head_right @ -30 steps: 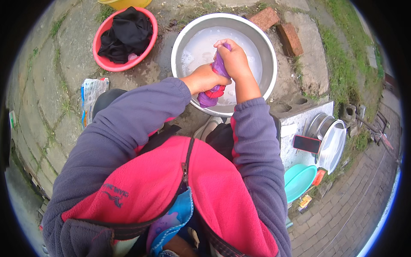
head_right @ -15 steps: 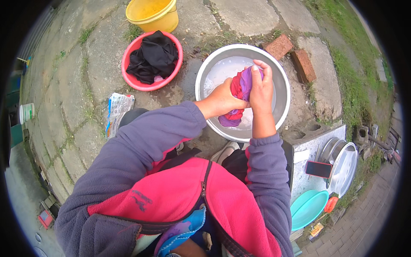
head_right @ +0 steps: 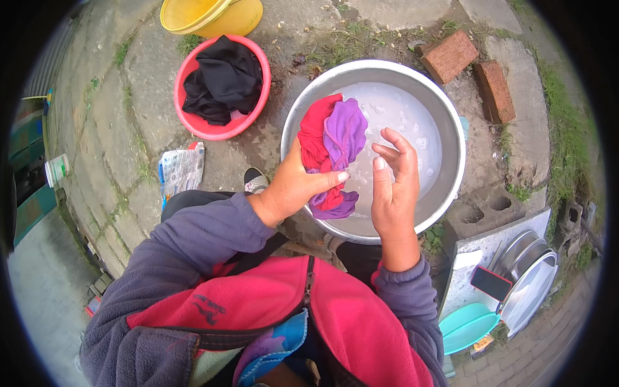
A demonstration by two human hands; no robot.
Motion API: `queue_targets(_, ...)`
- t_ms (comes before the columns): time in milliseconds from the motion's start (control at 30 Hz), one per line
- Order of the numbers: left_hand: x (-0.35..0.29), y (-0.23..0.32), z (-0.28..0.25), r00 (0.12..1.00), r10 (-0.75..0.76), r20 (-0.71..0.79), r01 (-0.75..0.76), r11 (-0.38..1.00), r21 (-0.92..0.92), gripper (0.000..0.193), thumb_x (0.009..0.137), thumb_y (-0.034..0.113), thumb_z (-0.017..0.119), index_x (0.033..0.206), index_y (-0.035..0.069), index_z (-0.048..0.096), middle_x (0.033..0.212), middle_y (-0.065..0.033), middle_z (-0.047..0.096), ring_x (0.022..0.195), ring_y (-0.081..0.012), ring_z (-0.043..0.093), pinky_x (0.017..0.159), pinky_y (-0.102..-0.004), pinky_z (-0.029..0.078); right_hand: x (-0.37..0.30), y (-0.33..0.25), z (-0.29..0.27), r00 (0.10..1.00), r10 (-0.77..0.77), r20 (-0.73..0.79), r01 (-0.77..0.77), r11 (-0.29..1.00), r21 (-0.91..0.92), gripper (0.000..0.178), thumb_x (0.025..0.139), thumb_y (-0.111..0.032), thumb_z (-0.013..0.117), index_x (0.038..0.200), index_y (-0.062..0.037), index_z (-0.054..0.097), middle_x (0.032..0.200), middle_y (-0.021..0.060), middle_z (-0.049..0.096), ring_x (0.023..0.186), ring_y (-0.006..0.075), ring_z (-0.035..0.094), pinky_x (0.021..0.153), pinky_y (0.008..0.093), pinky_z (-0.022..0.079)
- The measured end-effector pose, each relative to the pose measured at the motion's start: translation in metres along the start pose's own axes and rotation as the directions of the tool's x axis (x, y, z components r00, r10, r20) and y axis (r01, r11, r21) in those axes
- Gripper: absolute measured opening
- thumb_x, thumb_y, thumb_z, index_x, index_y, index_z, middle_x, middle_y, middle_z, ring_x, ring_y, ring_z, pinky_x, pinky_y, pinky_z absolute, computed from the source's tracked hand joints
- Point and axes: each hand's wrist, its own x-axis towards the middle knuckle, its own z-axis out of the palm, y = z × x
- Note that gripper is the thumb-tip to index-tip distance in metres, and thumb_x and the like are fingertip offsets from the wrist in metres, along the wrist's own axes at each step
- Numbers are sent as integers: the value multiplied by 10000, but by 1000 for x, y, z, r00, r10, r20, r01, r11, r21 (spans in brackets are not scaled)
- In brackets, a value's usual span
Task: The person washes several pieces of clothing by hand in a metal basin filled with soapy water, then rinses them under a tap and hangs them on a clothesline. The person handles a purple garment, a red garment, and a black garment, wringing each before hanging.
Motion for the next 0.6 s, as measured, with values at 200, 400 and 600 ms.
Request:
queue_targets(200,-6,-1,25,997,46,-59,-44,999,31,778,731,98,829,1333,2,345,1236,-138,540,1165,-195,538,1022,-352,429,-1,4,-1,988,43,-146,-32,997,74,336,945,1,498,1280,26,508,1207,175,606,1013,211,641,936,352,471)
queue_targets(400,-44,-11,42,995,-89,-49,97,974,204,790,743,60,804,1372,3,329,1296,-133,509,1214,-195,506,1051,-357,403,-37,43,10,959,114,-261,-94,991,90,314,925,57,465,1225,27,552,1156,132,621,1002,202,617,902,315,482)
queue_targets(600,-105,30,53,964,-220,-150,237,965,109,725,777,51,782,1354,-9,348,1271,-103,517,1169,-168,519,1019,-333,424,-112,33,1,829,494,-262,-471,870,147,259,970,13,451,1205,13,561,1092,118,629,906,155,614,830,288,503)
